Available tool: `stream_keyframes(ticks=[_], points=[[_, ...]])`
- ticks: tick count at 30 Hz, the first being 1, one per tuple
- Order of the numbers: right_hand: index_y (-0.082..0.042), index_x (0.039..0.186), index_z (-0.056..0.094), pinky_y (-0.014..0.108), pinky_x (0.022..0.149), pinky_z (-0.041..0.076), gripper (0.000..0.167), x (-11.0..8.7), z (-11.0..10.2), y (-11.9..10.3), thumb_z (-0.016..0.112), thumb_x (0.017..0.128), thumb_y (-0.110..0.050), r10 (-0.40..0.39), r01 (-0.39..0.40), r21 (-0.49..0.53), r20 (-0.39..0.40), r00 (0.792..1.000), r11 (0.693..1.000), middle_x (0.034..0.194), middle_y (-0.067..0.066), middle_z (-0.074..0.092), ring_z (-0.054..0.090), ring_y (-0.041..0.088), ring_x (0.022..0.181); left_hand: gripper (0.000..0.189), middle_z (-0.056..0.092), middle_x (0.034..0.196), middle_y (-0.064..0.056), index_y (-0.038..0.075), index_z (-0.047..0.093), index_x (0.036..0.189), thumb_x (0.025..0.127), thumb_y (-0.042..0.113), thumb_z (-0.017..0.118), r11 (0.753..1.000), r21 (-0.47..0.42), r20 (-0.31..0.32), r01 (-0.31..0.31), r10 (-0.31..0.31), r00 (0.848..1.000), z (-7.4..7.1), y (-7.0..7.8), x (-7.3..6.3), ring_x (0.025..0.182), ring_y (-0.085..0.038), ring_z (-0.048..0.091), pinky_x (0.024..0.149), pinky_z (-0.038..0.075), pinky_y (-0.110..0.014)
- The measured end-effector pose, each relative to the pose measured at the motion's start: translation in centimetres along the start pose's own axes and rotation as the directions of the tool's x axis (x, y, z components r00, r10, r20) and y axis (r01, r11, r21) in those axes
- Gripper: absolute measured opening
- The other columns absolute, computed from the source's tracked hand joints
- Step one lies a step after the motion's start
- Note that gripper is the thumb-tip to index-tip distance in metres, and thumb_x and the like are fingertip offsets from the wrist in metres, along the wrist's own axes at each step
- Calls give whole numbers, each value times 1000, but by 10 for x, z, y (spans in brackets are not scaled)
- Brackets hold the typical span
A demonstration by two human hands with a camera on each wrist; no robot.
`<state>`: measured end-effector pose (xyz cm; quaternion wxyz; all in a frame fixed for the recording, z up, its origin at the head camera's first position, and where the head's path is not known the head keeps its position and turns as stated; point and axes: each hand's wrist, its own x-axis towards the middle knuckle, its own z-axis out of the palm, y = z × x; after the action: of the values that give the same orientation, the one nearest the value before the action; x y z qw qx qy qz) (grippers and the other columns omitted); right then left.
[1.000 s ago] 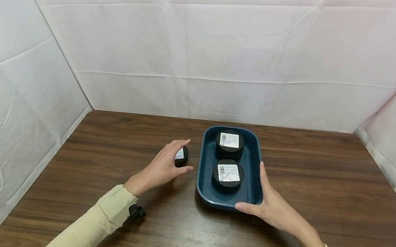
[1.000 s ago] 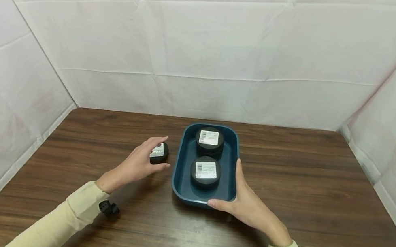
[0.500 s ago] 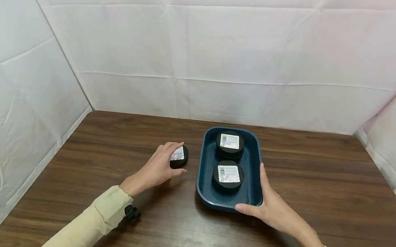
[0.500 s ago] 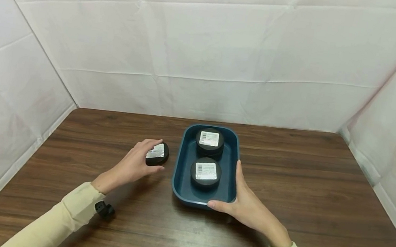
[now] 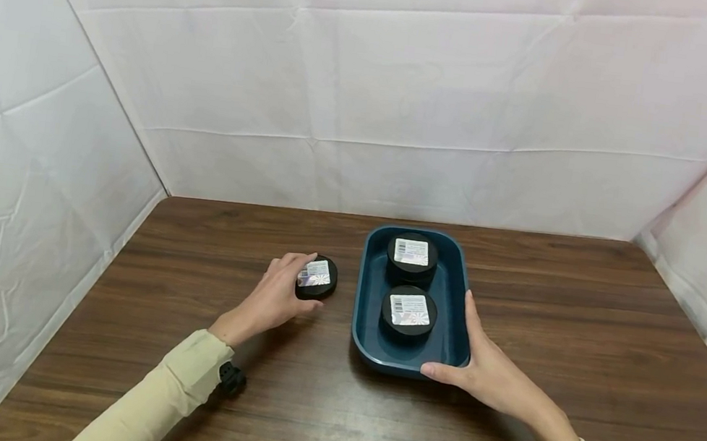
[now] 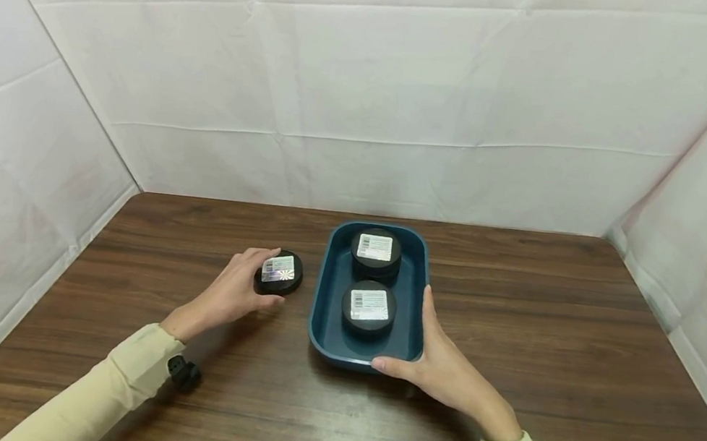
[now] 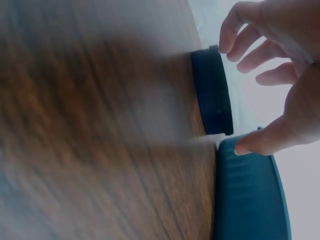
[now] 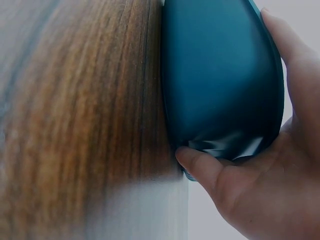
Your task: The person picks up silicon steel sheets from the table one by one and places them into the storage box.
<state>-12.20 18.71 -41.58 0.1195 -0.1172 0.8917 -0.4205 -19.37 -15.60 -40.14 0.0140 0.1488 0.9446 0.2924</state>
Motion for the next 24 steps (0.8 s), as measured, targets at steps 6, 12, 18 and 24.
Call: stream_keyframes(ticks=[6, 12, 18, 24], points=[[-24, 157, -27, 68, 112, 30, 129, -1, -1, -1, 78, 85, -46, 21, -21, -12, -2, 1000, 1000, 167, 24, -4, 24, 47, 147, 82, 46, 149, -20, 3, 42, 151, 83, 23, 84, 1000, 19, -5, -4, 4, 1000, -2, -4, 1, 134, -40, 43, 111, 38, -57], [-24, 157, -27, 68, 112, 29, 128, -1, -1, -1, 78, 86, -45, 8, -8, -11, -1, 1000, 1000, 168, 23, -6, 21, 47, 149, 81, 48, 147, -21, 1, 45, 149, 81, 24, 85, 999, 44, -17, 2, -1, 1000, -4, -9, 4, 129, -41, 45, 109, 39, -57], [-22, 157, -26, 68, 113, 29, 129, -1, -1, -1, 78, 86, -46, 4, -4, -15, 1, 1000, 1000, 167, 23, -6, 21, 48, 149, 83, 49, 146, -22, 0, 47, 148, 79, 25, 87, 997, 70, -14, 19, -18, 1000, -5, -9, 7, 127, -42, 46, 108, 39, -57], [-24, 157, -27, 68, 112, 30, 129, -1, -1, 0, 78, 85, -45, 3, -3, -18, -3, 1000, 1000, 167, 24, -5, 23, 47, 148, 85, 50, 144, -22, -1, 47, 147, 77, 26, 88, 995, 92, 2, 35, -35, 999, -7, -11, 11, 126, -41, 47, 108, 40, -56]])
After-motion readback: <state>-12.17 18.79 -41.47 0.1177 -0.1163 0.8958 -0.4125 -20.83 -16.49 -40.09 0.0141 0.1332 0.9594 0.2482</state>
